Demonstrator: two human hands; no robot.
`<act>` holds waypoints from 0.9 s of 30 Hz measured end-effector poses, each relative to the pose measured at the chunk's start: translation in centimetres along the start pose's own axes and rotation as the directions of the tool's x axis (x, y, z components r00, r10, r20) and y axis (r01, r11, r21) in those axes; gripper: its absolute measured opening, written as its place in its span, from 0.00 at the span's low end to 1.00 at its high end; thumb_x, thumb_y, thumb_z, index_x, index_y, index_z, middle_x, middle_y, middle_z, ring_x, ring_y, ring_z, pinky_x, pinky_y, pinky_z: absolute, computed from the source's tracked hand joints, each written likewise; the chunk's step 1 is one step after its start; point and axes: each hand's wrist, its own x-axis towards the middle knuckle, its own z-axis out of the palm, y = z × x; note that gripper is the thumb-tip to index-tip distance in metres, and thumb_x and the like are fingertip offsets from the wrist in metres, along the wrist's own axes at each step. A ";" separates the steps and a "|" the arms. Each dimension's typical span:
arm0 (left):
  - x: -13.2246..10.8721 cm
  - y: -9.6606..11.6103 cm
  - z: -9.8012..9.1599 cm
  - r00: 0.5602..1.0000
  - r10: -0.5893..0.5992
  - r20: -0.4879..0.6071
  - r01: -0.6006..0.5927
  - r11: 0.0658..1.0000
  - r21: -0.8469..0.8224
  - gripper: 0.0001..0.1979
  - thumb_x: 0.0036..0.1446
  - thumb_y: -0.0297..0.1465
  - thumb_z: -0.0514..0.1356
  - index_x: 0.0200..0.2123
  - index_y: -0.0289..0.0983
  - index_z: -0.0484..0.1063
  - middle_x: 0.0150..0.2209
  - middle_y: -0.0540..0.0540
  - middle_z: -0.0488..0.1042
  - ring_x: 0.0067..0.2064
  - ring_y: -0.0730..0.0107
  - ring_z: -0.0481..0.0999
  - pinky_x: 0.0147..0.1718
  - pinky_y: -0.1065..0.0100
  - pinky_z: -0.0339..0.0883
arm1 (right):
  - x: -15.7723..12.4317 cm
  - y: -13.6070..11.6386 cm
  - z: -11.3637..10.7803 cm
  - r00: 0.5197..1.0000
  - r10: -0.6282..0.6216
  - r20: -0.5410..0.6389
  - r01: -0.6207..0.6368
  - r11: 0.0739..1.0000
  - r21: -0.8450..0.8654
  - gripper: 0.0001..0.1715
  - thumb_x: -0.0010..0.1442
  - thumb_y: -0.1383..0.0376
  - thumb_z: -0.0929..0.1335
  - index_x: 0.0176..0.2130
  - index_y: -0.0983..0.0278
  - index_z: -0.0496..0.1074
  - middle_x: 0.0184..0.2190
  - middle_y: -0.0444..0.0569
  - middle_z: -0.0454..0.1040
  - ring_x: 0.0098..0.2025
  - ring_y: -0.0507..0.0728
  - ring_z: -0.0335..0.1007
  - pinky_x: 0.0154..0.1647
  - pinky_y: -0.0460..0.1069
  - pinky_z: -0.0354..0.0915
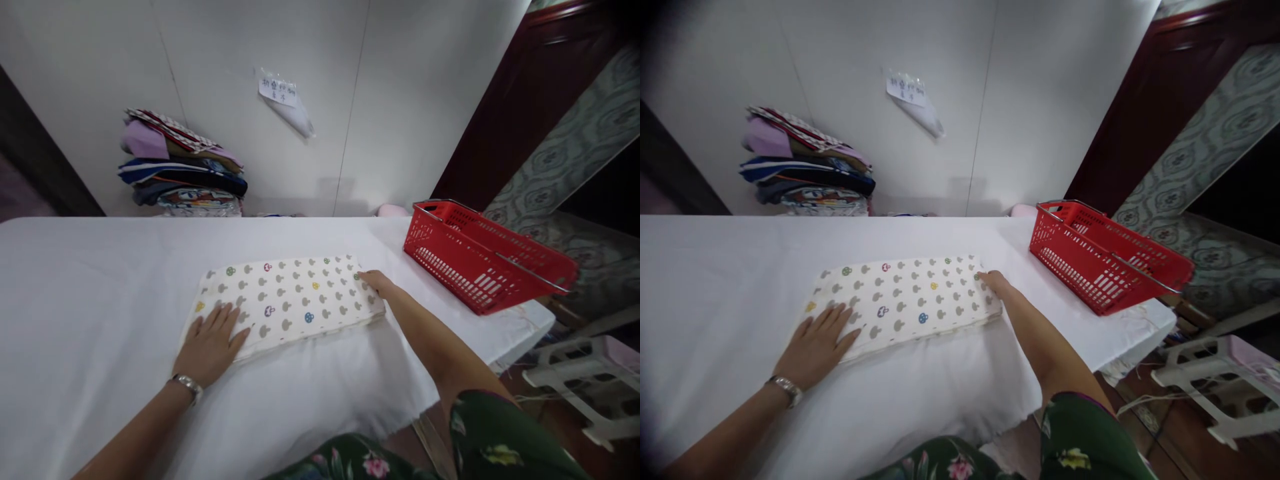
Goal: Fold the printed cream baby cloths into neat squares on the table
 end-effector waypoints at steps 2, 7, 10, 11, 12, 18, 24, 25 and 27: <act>0.0 0.0 0.1 1.000 -0.003 -0.005 0.003 1.000 0.002 0.33 0.57 0.45 0.41 0.59 0.32 0.60 0.63 0.42 0.56 0.65 0.56 0.50 0.60 0.50 0.45 | 0.5 0.0 0.5 0.997 -0.025 -0.078 0.024 1.000 -0.019 0.32 0.56 0.54 0.66 0.55 0.69 0.63 0.44 0.57 0.74 0.37 0.55 0.72 0.33 0.45 0.65; -0.4 0.2 0.0 1.000 0.011 -0.015 -0.011 1.000 -0.005 0.32 0.58 0.45 0.41 0.59 0.34 0.60 0.63 0.43 0.56 0.64 0.57 0.51 0.60 0.51 0.45 | 0.1 1.1 1.1 0.975 -0.133 -0.176 0.106 0.982 -0.154 0.30 0.59 0.59 0.63 0.58 0.66 0.59 0.46 0.55 0.73 0.43 0.57 0.71 0.43 0.47 0.63; -0.4 0.0 -0.6 1.000 0.001 0.025 0.000 1.000 -0.019 0.32 0.57 0.46 0.42 0.59 0.35 0.60 0.63 0.44 0.55 0.64 0.57 0.50 0.60 0.51 0.45 | -0.1 1.3 0.9 0.970 -0.181 -0.162 0.139 0.961 -0.241 0.29 0.58 0.61 0.65 0.57 0.66 0.60 0.47 0.57 0.72 0.48 0.61 0.68 0.48 0.51 0.60; -0.1 -0.1 -0.9 0.999 -0.004 0.054 0.006 0.999 -0.035 0.31 0.57 0.46 0.43 0.58 0.36 0.61 0.62 0.44 0.56 0.64 0.58 0.51 0.60 0.52 0.47 | -0.2 1.1 0.8 0.968 -0.198 -0.151 0.148 0.946 -0.289 0.30 0.57 0.61 0.65 0.57 0.66 0.60 0.47 0.59 0.71 0.50 0.62 0.67 0.49 0.52 0.59; 0.3 -0.2 -1.4 0.996 -0.014 0.087 0.019 0.998 -0.058 0.31 0.57 0.46 0.43 0.58 0.37 0.62 0.62 0.44 0.57 0.64 0.58 0.53 0.59 0.53 0.49 | -0.3 0.8 0.8 0.964 -0.225 -0.140 0.163 0.920 -0.357 0.30 0.58 0.62 0.65 0.58 0.67 0.59 0.48 0.60 0.70 0.51 0.64 0.66 0.50 0.54 0.59; 6.6 -0.8 -3.0 0.996 -0.074 0.050 0.077 0.994 -0.074 0.31 0.58 0.49 0.42 0.58 0.39 0.60 0.64 0.44 0.53 0.65 0.57 0.48 0.60 0.51 0.45 | 0.2 -3.3 3.6 0.768 -0.637 0.061 0.524 0.571 -0.632 0.32 0.63 0.58 0.58 0.63 0.67 0.51 0.63 0.57 0.51 0.64 0.60 0.44 0.61 0.52 0.46; 10.6 -2.9 -0.2 0.960 -0.211 0.182 0.223 0.974 -0.044 0.37 0.57 0.51 0.39 0.64 0.35 0.48 0.66 0.43 0.43 0.67 0.55 0.40 0.61 0.46 0.39 | 2.5 -3.5 6.8 0.827 -0.545 0.141 0.478 0.548 -0.687 0.37 0.63 0.48 0.53 0.64 0.64 0.48 0.66 0.52 0.44 0.67 0.60 0.34 0.64 0.59 0.36; 10.6 -3.1 0.2 0.958 -0.215 0.192 0.229 0.972 -0.051 0.38 0.57 0.51 0.38 0.64 0.35 0.47 0.66 0.44 0.43 0.67 0.55 0.39 0.61 0.45 0.39 | 2.8 -3.2 6.9 0.843 -0.524 0.121 0.447 0.557 -0.700 0.37 0.63 0.48 0.52 0.64 0.64 0.48 0.66 0.52 0.44 0.67 0.60 0.34 0.63 0.60 0.35; 10.4 -3.3 0.7 0.962 -0.205 0.181 0.219 0.974 -0.063 0.38 0.57 0.52 0.37 0.64 0.36 0.47 0.66 0.45 0.42 0.67 0.55 0.38 0.61 0.46 0.37 | 3.3 -2.5 6.9 0.846 -0.522 0.105 0.432 0.557 -0.710 0.37 0.63 0.47 0.51 0.64 0.64 0.48 0.66 0.51 0.44 0.67 0.59 0.34 0.64 0.60 0.35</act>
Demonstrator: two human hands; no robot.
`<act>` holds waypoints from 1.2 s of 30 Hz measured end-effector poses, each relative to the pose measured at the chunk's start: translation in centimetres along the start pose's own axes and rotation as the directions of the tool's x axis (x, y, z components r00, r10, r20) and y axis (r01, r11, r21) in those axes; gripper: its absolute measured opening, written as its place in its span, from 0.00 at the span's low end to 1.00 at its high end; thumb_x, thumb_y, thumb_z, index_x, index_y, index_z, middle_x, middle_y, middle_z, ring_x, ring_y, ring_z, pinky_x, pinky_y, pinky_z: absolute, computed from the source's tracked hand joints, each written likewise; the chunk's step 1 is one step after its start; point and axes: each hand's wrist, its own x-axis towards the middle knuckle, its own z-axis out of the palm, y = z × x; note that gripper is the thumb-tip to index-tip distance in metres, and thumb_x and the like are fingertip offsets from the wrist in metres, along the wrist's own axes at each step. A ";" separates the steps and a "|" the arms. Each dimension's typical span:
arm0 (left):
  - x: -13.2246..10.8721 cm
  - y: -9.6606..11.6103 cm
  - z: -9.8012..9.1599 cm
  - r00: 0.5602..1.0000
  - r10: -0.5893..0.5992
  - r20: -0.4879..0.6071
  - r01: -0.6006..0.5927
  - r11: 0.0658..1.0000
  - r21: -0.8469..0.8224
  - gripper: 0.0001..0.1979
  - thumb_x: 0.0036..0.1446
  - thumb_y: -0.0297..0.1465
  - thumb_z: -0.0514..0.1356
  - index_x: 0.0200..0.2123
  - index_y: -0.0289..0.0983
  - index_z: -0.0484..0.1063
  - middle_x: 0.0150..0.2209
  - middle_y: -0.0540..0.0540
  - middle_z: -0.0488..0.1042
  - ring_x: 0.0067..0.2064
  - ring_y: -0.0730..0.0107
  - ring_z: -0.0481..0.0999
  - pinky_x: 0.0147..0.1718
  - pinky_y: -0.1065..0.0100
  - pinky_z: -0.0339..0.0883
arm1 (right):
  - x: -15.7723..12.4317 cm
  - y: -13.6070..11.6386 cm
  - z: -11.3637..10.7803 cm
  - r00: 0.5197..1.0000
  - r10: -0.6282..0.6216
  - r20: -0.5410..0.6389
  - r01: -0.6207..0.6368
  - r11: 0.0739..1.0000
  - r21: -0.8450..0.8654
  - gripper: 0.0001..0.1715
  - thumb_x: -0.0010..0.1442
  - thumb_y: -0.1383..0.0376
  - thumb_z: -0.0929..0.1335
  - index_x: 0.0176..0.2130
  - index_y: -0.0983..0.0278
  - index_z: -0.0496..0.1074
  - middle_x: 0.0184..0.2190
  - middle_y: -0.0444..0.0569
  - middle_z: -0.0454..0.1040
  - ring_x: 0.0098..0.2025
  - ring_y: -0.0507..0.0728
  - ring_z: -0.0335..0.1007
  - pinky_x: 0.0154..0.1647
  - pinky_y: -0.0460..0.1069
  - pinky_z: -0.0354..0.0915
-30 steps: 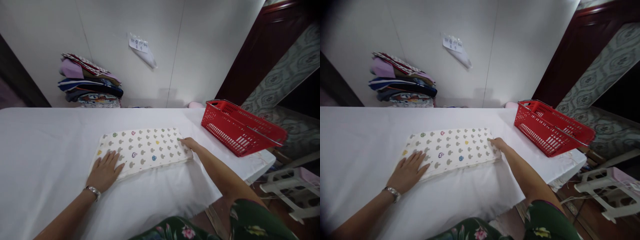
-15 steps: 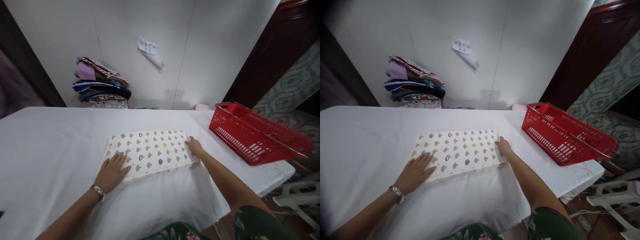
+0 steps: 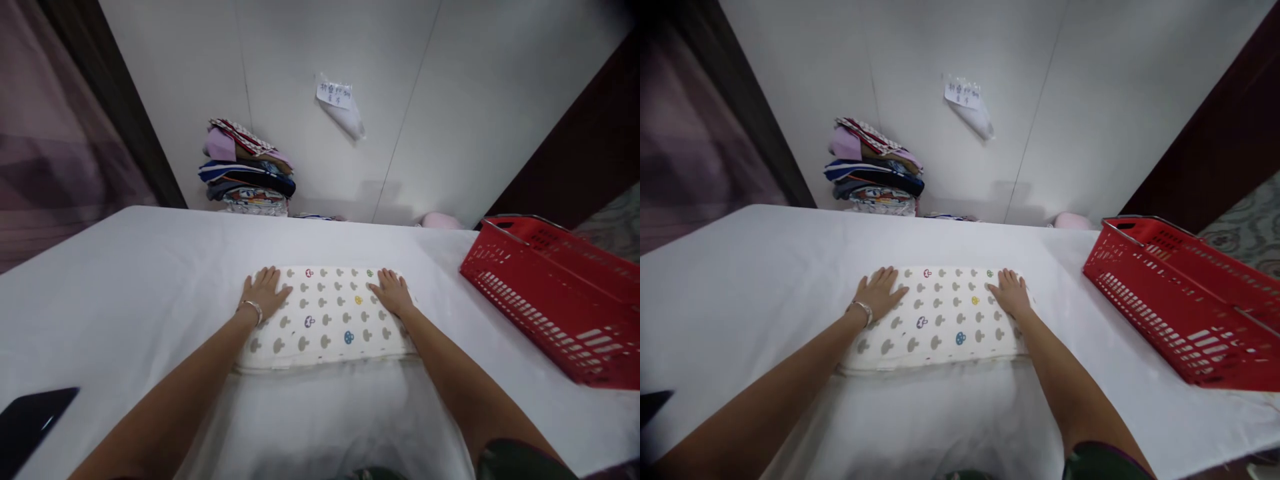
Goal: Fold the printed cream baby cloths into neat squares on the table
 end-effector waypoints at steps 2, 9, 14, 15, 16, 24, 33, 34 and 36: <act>-0.1 -0.1 0.2 1.000 0.006 0.001 -0.006 1.000 -0.006 0.38 0.57 0.53 0.37 0.64 0.37 0.47 0.67 0.46 0.42 0.67 0.55 0.38 0.61 0.45 0.37 | 0.0 0.3 0.2 1.000 -0.009 -0.010 0.009 1.000 -0.005 0.37 0.63 0.47 0.51 0.64 0.64 0.48 0.66 0.51 0.44 0.67 0.59 0.34 0.63 0.61 0.35; -0.1 0.3 -0.6 0.999 -0.027 0.046 0.025 0.999 0.027 0.38 0.57 0.52 0.35 0.64 0.36 0.46 0.67 0.45 0.41 0.67 0.56 0.37 0.61 0.44 0.34 | 0.0 0.1 0.1 1.000 -0.024 -0.011 0.024 1.000 -0.010 0.37 0.63 0.47 0.51 0.64 0.64 0.48 0.66 0.51 0.44 0.67 0.60 0.36 0.63 0.61 0.37; 0.6 3.3 -1.5 0.996 0.067 -0.060 -0.064 0.997 0.052 0.41 0.55 0.55 0.35 0.64 0.37 0.47 0.67 0.45 0.42 0.67 0.54 0.36 0.61 0.44 0.29 | 0.1 0.1 0.3 1.000 -0.021 -0.008 0.021 1.000 -0.022 0.37 0.63 0.48 0.51 0.64 0.64 0.48 0.66 0.51 0.44 0.67 0.60 0.35 0.63 0.61 0.36; 0.9 3.9 -1.4 0.989 0.120 -0.083 -0.115 0.992 0.054 0.40 0.55 0.56 0.35 0.64 0.37 0.47 0.67 0.46 0.42 0.67 0.56 0.35 0.62 0.46 0.28 | 0.0 0.1 0.3 1.000 -0.020 -0.004 0.020 1.000 -0.022 0.37 0.63 0.48 0.51 0.64 0.64 0.48 0.66 0.51 0.44 0.67 0.59 0.35 0.63 0.61 0.36; 1.1 4.4 -1.2 0.985 0.158 -0.075 -0.155 0.987 0.049 0.40 0.55 0.55 0.35 0.64 0.38 0.46 0.67 0.47 0.42 0.67 0.57 0.36 0.62 0.48 0.28 | 0.0 0.1 0.4 1.000 -0.020 -0.004 0.020 1.000 -0.021 0.37 0.63 0.48 0.51 0.64 0.64 0.48 0.66 0.51 0.44 0.67 0.59 0.35 0.64 0.61 0.36; 2.0 4.4 0.6 0.987 0.133 0.087 -0.131 0.991 -0.033 0.40 0.56 0.55 0.35 0.65 0.38 0.43 0.67 0.47 0.40 0.67 0.59 0.36 0.62 0.50 0.30 | 0.0 -0.9 -0.9 1.000 -0.018 0.021 0.018 1.000 -0.007 0.35 0.63 0.49 0.53 0.63 0.63 0.51 0.66 0.54 0.45 0.67 0.62 0.36 0.62 0.64 0.38; 2.3 4.4 0.4 0.984 0.152 0.092 -0.145 0.987 -0.075 0.41 0.55 0.56 0.34 0.65 0.37 0.43 0.67 0.46 0.39 0.67 0.58 0.35 0.62 0.50 0.30 | -0.3 -7.6 0.2 0.949 -0.312 0.054 0.310 0.950 0.044 0.37 0.64 0.47 0.50 0.64 0.62 0.48 0.67 0.51 0.39 0.68 0.60 0.30 0.64 0.61 0.34; 2.2 4.3 0.1 0.984 0.148 0.097 -0.139 0.986 -0.093 0.41 0.55 0.56 0.34 0.65 0.37 0.43 0.67 0.46 0.39 0.67 0.59 0.36 0.62 0.51 0.31 | -0.3 -7.6 0.6 0.949 -0.309 0.063 0.307 0.951 0.043 0.37 0.63 0.47 0.50 0.64 0.62 0.48 0.67 0.50 0.39 0.68 0.59 0.30 0.64 0.61 0.34; 1.7 3.9 -0.4 0.988 0.123 0.091 -0.112 0.987 -0.117 0.42 0.55 0.56 0.34 0.65 0.35 0.44 0.67 0.44 0.39 0.67 0.59 0.36 0.62 0.53 0.32 | -0.3 -7.3 1.0 0.951 -0.302 0.059 0.300 0.953 0.045 0.36 0.64 0.47 0.50 0.64 0.61 0.48 0.67 0.49 0.39 0.68 0.59 0.30 0.64 0.61 0.34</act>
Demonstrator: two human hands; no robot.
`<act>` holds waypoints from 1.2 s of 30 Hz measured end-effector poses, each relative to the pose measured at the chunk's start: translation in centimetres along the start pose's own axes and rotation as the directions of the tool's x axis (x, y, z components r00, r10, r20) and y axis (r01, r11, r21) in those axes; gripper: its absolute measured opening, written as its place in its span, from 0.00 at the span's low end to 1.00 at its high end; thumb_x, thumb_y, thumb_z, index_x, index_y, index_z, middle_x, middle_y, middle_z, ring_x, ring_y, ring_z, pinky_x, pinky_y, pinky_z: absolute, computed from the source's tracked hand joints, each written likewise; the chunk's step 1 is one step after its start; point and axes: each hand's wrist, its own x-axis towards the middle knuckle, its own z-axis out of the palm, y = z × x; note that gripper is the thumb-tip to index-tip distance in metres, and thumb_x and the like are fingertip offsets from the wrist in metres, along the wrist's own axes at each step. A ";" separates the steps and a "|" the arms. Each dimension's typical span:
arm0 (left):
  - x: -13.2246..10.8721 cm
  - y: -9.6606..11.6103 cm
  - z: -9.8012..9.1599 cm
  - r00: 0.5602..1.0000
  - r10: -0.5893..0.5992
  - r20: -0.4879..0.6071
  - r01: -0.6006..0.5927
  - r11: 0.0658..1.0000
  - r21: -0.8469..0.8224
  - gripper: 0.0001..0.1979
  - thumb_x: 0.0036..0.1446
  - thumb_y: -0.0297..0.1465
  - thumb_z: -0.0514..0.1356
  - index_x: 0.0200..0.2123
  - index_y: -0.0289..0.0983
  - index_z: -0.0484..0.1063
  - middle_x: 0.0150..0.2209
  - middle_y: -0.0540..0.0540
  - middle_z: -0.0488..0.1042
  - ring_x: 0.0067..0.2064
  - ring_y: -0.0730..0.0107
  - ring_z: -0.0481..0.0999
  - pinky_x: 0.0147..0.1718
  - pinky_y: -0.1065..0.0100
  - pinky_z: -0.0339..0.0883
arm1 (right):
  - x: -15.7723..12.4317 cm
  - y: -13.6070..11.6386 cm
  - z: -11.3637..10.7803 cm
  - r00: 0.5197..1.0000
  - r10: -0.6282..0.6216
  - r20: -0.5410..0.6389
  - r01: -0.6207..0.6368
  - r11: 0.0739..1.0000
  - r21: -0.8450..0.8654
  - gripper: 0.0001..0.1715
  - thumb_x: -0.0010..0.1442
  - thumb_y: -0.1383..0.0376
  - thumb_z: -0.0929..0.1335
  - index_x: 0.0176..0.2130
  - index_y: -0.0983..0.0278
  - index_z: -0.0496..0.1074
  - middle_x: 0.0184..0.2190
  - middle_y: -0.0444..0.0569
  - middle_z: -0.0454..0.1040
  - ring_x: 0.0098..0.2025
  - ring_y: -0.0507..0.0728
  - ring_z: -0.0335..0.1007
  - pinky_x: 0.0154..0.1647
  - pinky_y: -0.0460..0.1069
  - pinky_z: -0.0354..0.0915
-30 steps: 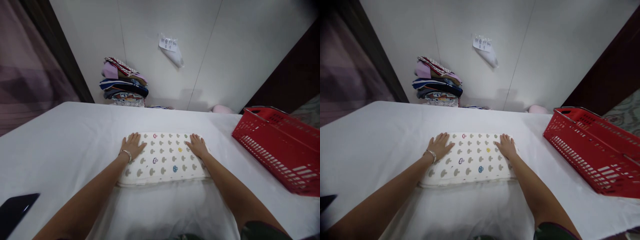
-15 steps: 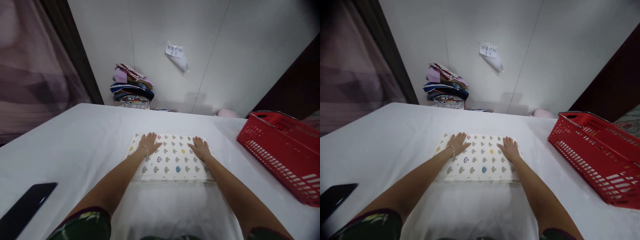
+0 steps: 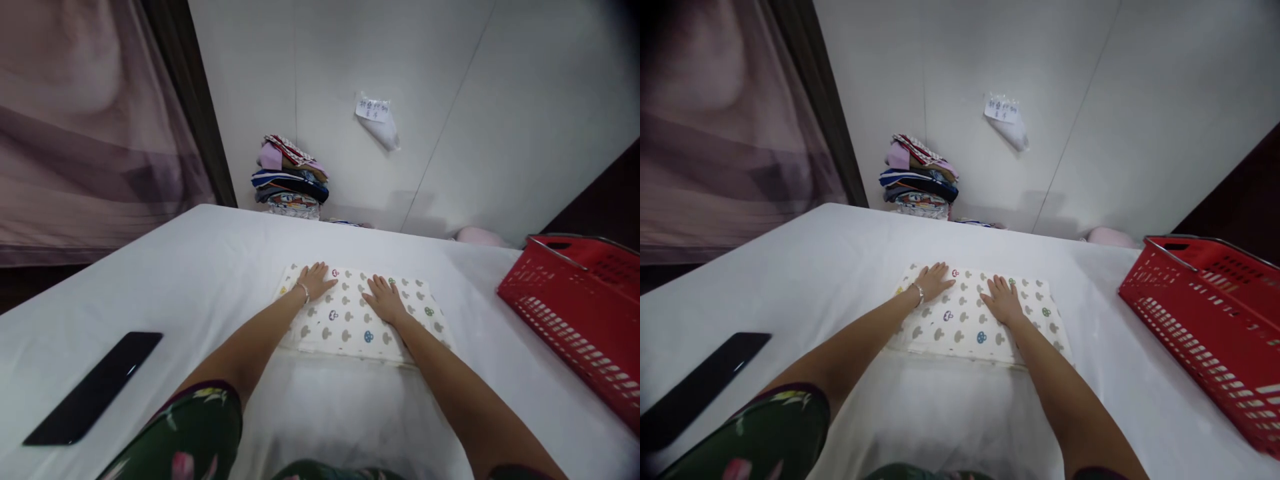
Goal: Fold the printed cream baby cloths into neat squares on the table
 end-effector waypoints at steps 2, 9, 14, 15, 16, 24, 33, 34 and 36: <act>-1.4 -0.6 -0.2 0.998 -0.042 -0.037 0.042 0.999 0.011 0.43 0.54 0.57 0.35 0.65 0.35 0.44 0.67 0.44 0.38 0.67 0.58 0.35 0.62 0.51 0.32 | 0.0 0.3 0.0 1.000 0.005 0.003 -0.005 1.000 0.010 0.36 0.64 0.47 0.50 0.64 0.61 0.47 0.67 0.49 0.39 0.68 0.58 0.30 0.64 0.60 0.34; -5.8 -2.4 0.0 0.993 -0.118 -0.013 0.119 0.991 0.057 0.40 0.55 0.55 0.36 0.65 0.39 0.45 0.67 0.46 0.37 0.67 0.57 0.33 0.61 0.46 0.30 | -0.1 -0.7 -1.9 0.998 0.007 0.065 -0.008 1.000 0.022 0.34 0.64 0.50 0.52 0.64 0.61 0.49 0.67 0.50 0.40 0.67 0.60 0.32 0.63 0.62 0.36; -6.7 -1.8 -1.6 0.989 -0.149 0.004 0.149 0.988 -0.027 0.36 0.57 0.53 0.38 0.64 0.43 0.48 0.67 0.46 0.42 0.67 0.59 0.38 0.61 0.47 0.34 | -3.3 2.6 -3.7 0.988 0.152 -0.024 -0.151 0.987 0.055 0.31 0.63 0.54 0.56 0.62 0.62 0.55 0.66 0.54 0.43 0.67 0.62 0.35 0.62 0.63 0.41; -7.4 -1.7 -1.7 0.989 -0.145 -0.016 0.145 0.989 -0.033 0.35 0.57 0.53 0.38 0.63 0.43 0.49 0.67 0.46 0.43 0.67 0.59 0.39 0.61 0.47 0.34 | -4.4 4.0 -3.9 0.979 0.198 -0.059 -0.193 0.978 0.072 0.31 0.62 0.55 0.58 0.61 0.64 0.55 0.66 0.55 0.45 0.67 0.62 0.37 0.62 0.62 0.43; -8.3 -1.7 -1.6 0.990 -0.132 -0.042 0.131 0.991 -0.029 0.35 0.57 0.53 0.38 0.63 0.42 0.50 0.66 0.46 0.44 0.67 0.59 0.39 0.61 0.47 0.34 | -5.7 5.4 -3.9 0.967 0.241 -0.085 -0.232 0.967 0.108 0.32 0.61 0.56 0.59 0.61 0.65 0.56 0.65 0.56 0.47 0.66 0.63 0.40 0.62 0.61 0.46; -14.1 -1.6 1.3 0.985 0.002 -0.174 0.004 0.999 0.037 0.29 0.59 0.49 0.44 0.58 0.41 0.60 0.64 0.46 0.52 0.65 0.61 0.47 0.62 0.51 0.36 | -12.5 11.5 -4.2 0.786 0.609 0.108 -0.548 0.604 0.578 0.41 0.54 0.55 0.66 0.61 0.70 0.55 0.51 0.58 0.70 0.48 0.59 0.70 0.44 0.49 0.66; -15.4 -1.5 1.7 0.954 -0.121 -0.273 0.108 0.992 -0.062 0.25 0.59 0.45 0.45 0.56 0.45 0.63 0.62 0.48 0.57 0.65 0.59 0.48 0.60 0.48 0.44 | -12.3 10.6 -5.1 0.727 0.577 0.373 -0.650 0.403 0.644 0.27 0.51 0.52 0.68 0.44 0.69 0.71 0.43 0.57 0.75 0.36 0.56 0.73 0.27 0.45 0.66; -15.5 -1.8 1.7 0.952 -0.137 -0.272 0.112 0.988 -0.106 0.24 0.60 0.44 0.45 0.55 0.44 0.64 0.62 0.48 0.57 0.65 0.60 0.49 0.60 0.50 0.47 | -12.4 10.6 -5.0 0.729 0.585 0.356 -0.647 0.420 0.636 0.27 0.51 0.52 0.68 0.44 0.69 0.70 0.43 0.57 0.75 0.37 0.56 0.73 0.27 0.45 0.66; -15.7 -2.5 1.7 0.932 -0.191 -0.308 0.127 0.968 -0.215 0.24 0.60 0.43 0.45 0.53 0.41 0.67 0.61 0.47 0.60 0.64 0.63 0.53 0.60 0.57 0.51 | -12.7 10.8 -4.7 0.741 0.594 0.314 -0.637 0.471 0.611 0.28 0.52 0.51 0.67 0.44 0.69 0.70 0.43 0.57 0.75 0.38 0.57 0.73 0.28 0.46 0.66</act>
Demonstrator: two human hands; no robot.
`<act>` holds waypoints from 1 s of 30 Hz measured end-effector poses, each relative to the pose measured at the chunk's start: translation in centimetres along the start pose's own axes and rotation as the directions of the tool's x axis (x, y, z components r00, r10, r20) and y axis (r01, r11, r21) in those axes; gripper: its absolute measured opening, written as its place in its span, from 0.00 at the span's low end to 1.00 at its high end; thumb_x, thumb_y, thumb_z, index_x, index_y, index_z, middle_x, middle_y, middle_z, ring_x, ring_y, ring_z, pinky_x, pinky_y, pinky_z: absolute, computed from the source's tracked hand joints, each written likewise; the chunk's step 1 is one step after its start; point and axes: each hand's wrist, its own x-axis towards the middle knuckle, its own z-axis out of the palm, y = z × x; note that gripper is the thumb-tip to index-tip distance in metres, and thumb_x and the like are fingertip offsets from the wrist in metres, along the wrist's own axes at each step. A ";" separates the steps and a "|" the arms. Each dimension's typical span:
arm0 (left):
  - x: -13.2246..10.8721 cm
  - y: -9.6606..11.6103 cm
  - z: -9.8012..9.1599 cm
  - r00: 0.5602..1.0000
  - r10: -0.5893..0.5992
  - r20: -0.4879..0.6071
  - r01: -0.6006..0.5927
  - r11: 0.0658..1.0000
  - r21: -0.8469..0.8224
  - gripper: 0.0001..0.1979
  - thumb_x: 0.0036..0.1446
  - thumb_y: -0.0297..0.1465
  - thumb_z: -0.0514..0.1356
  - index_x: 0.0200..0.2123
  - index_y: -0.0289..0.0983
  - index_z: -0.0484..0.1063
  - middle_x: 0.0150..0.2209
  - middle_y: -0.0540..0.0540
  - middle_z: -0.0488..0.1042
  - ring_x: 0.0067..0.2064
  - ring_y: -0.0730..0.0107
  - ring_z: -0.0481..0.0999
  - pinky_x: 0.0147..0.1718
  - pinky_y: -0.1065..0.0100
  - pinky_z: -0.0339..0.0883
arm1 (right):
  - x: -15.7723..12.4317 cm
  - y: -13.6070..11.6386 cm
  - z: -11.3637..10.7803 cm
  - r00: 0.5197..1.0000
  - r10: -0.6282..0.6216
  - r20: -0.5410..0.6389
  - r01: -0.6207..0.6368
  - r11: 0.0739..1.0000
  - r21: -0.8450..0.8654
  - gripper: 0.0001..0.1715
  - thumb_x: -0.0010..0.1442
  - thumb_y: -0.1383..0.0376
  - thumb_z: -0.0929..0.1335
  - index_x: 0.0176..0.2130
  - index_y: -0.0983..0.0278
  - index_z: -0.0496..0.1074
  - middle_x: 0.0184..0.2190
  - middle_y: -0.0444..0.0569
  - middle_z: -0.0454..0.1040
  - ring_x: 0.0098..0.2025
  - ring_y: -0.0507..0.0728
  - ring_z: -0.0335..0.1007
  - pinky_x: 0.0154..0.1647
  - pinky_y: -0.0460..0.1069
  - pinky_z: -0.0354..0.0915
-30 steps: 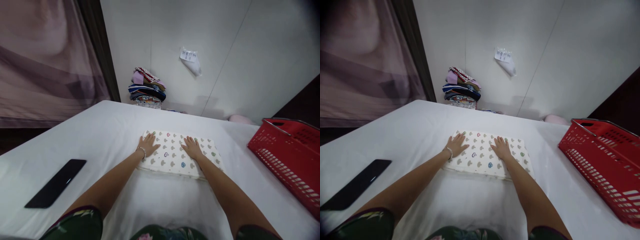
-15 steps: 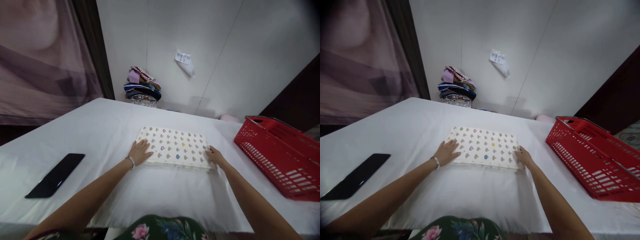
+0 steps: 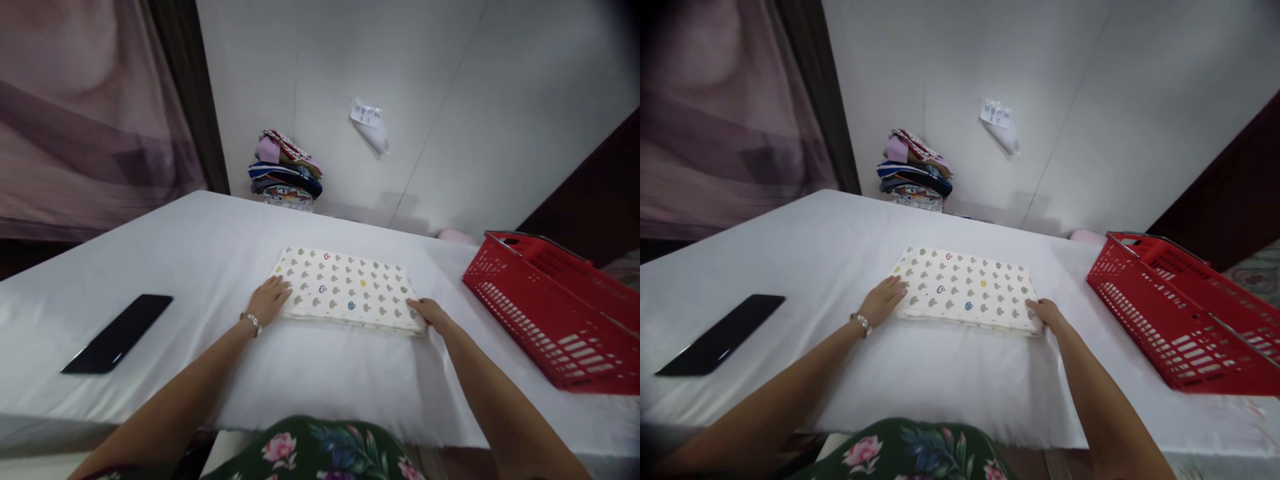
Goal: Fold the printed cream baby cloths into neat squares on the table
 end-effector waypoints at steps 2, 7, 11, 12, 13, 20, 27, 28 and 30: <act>-0.3 -0.9 -0.5 0.989 -0.121 -0.084 0.112 0.988 -0.108 0.23 0.59 0.41 0.46 0.51 0.38 0.69 0.58 0.45 0.65 0.60 0.65 0.60 0.58 0.63 0.56 | 0.1 0.5 0.1 0.998 -0.047 -0.043 0.043 0.994 -0.098 0.28 0.54 0.50 0.65 0.46 0.70 0.70 0.44 0.58 0.74 0.41 0.59 0.72 0.33 0.47 0.67; -3.0 -2.7 -2.1 0.900 -0.419 -0.122 0.369 0.879 -0.301 0.21 0.54 0.40 0.51 0.46 0.37 0.72 0.44 0.46 0.75 0.43 0.67 0.74 0.44 0.68 0.68 | -0.2 0.5 1.0 0.916 -0.363 -0.171 0.232 0.827 -0.513 0.34 0.57 0.54 0.62 0.57 0.72 0.61 0.52 0.63 0.67 0.54 0.66 0.63 0.52 0.56 0.61; -4.7 -2.2 -2.3 0.905 -0.409 -0.115 0.363 0.884 -0.294 0.15 0.53 0.38 0.52 0.37 0.39 0.75 0.36 0.48 0.77 0.38 0.67 0.74 0.40 0.68 0.67 | -2.6 -1.8 4.2 0.701 -0.702 -0.125 0.524 0.627 -0.577 0.28 0.58 0.59 0.60 0.56 0.68 0.63 0.56 0.57 0.63 0.58 0.63 0.57 0.59 0.56 0.54; -4.9 -2.0 -2.2 0.912 -0.396 -0.112 0.354 0.894 -0.273 0.14 0.53 0.38 0.52 0.34 0.39 0.75 0.35 0.48 0.77 0.37 0.67 0.74 0.39 0.67 0.67 | -3.4 -2.6 5.4 0.659 -0.747 -0.088 0.595 0.589 -0.548 0.27 0.59 0.59 0.60 0.54 0.67 0.65 0.55 0.56 0.64 0.58 0.62 0.57 0.60 0.55 0.54; -4.9 -1.8 -2.2 0.919 -0.380 -0.108 0.344 0.905 -0.251 0.14 0.53 0.37 0.51 0.33 0.40 0.75 0.34 0.48 0.77 0.37 0.67 0.74 0.38 0.67 0.66 | -4.4 -3.4 6.7 0.625 -0.779 -0.048 0.658 0.558 -0.506 0.25 0.59 0.59 0.59 0.53 0.67 0.66 0.54 0.55 0.65 0.57 0.61 0.58 0.60 0.54 0.54; -4.5 -1.6 -1.5 0.945 -0.294 -0.143 0.274 0.951 -0.143 0.12 0.53 0.38 0.54 0.32 0.39 0.74 0.34 0.47 0.76 0.40 0.64 0.72 0.41 0.65 0.63 | -9.9 -7.4 15.6 0.381 -0.910 0.163 0.916 0.347 -0.203 0.16 0.61 0.60 0.61 0.44 0.60 0.73 0.45 0.51 0.72 0.49 0.59 0.65 0.52 0.55 0.61; -4.4 -1.7 -1.0 0.951 -0.260 -0.169 0.237 0.961 -0.142 0.09 0.52 0.35 0.57 0.36 0.41 0.74 0.38 0.48 0.74 0.44 0.63 0.70 0.44 0.63 0.61 | -12.7 -11.9 21.2 0.247 -0.926 0.287 0.955 0.181 -0.237 0.13 0.60 0.61 0.64 0.43 0.61 0.72 0.42 0.51 0.71 0.45 0.58 0.64 0.47 0.53 0.61; -4.4 -1.8 -1.0 0.949 -0.261 -0.176 0.234 0.959 -0.158 0.08 0.52 0.35 0.57 0.35 0.41 0.74 0.38 0.48 0.74 0.43 0.63 0.70 0.44 0.63 0.61 | -12.9 -12.5 21.8 0.251 -0.918 0.308 0.949 0.171 -0.263 0.12 0.59 0.61 0.65 0.43 0.61 0.72 0.41 0.51 0.71 0.45 0.59 0.63 0.47 0.53 0.60; -4.4 -1.9 -0.9 0.946 -0.263 -0.188 0.228 0.956 -0.185 0.06 0.51 0.34 0.58 0.31 0.40 0.73 0.36 0.48 0.74 0.43 0.64 0.70 0.44 0.63 0.61 | -13.1 -13.3 22.8 0.276 -0.907 0.317 0.939 0.183 -0.293 0.11 0.59 0.63 0.65 0.41 0.61 0.73 0.39 0.51 0.71 0.43 0.58 0.63 0.46 0.52 0.60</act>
